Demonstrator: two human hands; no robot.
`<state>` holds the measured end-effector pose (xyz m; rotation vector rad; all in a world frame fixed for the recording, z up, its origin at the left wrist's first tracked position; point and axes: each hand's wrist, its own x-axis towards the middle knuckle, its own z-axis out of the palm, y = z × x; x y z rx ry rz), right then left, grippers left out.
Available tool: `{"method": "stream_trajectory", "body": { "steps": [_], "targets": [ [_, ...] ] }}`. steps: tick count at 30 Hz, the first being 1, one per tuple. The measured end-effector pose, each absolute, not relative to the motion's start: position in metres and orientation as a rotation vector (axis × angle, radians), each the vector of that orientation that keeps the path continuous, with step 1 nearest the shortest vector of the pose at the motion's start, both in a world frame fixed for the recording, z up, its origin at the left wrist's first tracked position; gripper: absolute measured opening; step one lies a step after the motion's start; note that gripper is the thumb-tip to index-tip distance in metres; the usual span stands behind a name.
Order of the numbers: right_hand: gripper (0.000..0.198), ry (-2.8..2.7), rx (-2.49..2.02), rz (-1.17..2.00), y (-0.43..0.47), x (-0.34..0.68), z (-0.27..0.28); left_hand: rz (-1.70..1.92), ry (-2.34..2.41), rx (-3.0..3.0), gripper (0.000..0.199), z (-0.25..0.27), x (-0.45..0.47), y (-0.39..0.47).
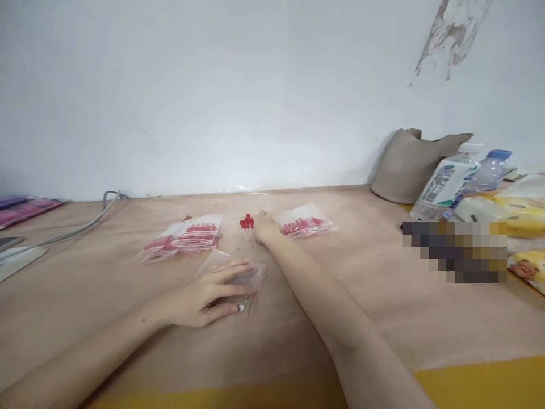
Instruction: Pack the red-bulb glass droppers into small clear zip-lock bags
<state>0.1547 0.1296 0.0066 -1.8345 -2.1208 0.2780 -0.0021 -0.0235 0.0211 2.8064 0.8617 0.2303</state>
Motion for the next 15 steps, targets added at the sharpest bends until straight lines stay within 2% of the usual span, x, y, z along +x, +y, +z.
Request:
{"method": "stream_trajectory", "body": {
  "steps": [2,6,12,15],
  "targets": [
    [0.047,-2.154,-1.809,0.270,0.126,0.161,0.010,0.167,0.784,2.781,0.037,0.021,-0.009,-0.015],
    [0.065,-2.097,-1.558,0.289,0.105,0.193,0.016,0.247,1.047,2.688,0.042,0.008,-0.003,-0.017],
    [0.068,-1.373,-1.166,0.949,0.054,0.248,-0.005,0.202,1.242,2.560,0.045,0.005,0.013,-0.020],
    [0.063,-1.189,-1.047,1.058,0.035,0.257,-0.017,0.213,1.206,2.573,0.046,0.009,0.008,-0.012]
  ]
}}
